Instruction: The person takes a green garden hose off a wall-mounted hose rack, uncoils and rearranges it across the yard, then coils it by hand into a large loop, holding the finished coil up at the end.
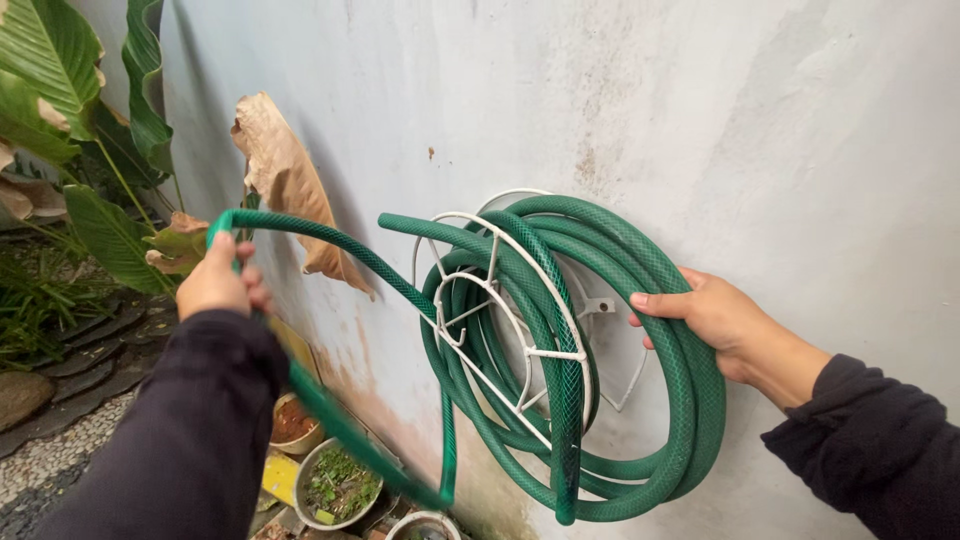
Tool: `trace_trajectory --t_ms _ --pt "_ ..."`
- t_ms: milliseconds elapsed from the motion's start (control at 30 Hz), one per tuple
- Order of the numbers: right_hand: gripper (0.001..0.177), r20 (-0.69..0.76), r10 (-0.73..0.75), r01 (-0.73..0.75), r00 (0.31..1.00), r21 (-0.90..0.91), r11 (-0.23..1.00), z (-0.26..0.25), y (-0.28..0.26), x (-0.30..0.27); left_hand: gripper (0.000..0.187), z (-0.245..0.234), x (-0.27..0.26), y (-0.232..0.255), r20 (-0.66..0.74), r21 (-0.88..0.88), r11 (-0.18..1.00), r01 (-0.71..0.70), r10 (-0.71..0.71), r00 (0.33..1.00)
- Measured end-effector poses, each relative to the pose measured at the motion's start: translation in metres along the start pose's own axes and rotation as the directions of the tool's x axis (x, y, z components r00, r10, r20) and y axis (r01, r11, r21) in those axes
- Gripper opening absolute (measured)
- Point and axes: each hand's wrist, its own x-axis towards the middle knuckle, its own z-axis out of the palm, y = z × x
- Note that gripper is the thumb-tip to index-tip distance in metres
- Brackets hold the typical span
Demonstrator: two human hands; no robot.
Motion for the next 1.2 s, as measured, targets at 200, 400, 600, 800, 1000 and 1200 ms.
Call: trace_trajectory --t_ms 200,400,600,800,1000,1200 --pt "0.027 -0.054 0.011 -0.011 0.998 -0.014 1.0 0.001 0.002 0.003 0.033 -0.095 -0.094 -0.052 0.288 0.157 0.905 0.395 -0.425 0.858" --pt "0.027 -0.087 -0.124 0.105 0.988 -0.194 0.975 0.002 0.013 0.01 0.026 -0.072 -0.145 -0.055 0.152 0.214 0.967 0.141 -0.176 0.973" --pt "0.031 -0.133 -0.157 0.121 0.979 -0.246 0.962 0.01 0.035 0.016 0.032 -0.042 -0.147 -0.036 0.221 0.046 0.99 0.13 -0.137 0.966" --pt "0.034 -0.191 -0.143 0.086 0.971 -0.276 0.957 0.01 0.051 0.022 0.024 -0.042 -0.16 -0.046 0.259 -0.174 0.984 0.032 0.014 0.966" --pt "0.04 -0.149 -0.16 0.095 0.976 -0.371 0.924 0.011 0.067 0.02 0.02 -0.019 -0.144 -0.043 0.326 0.043 0.96 0.277 -0.276 0.904" --pt "0.045 -0.151 -0.173 0.079 0.973 -0.485 0.871 0.002 0.081 0.033 0.026 0.006 -0.131 -0.048 0.372 0.184 0.962 0.201 -0.258 0.892"
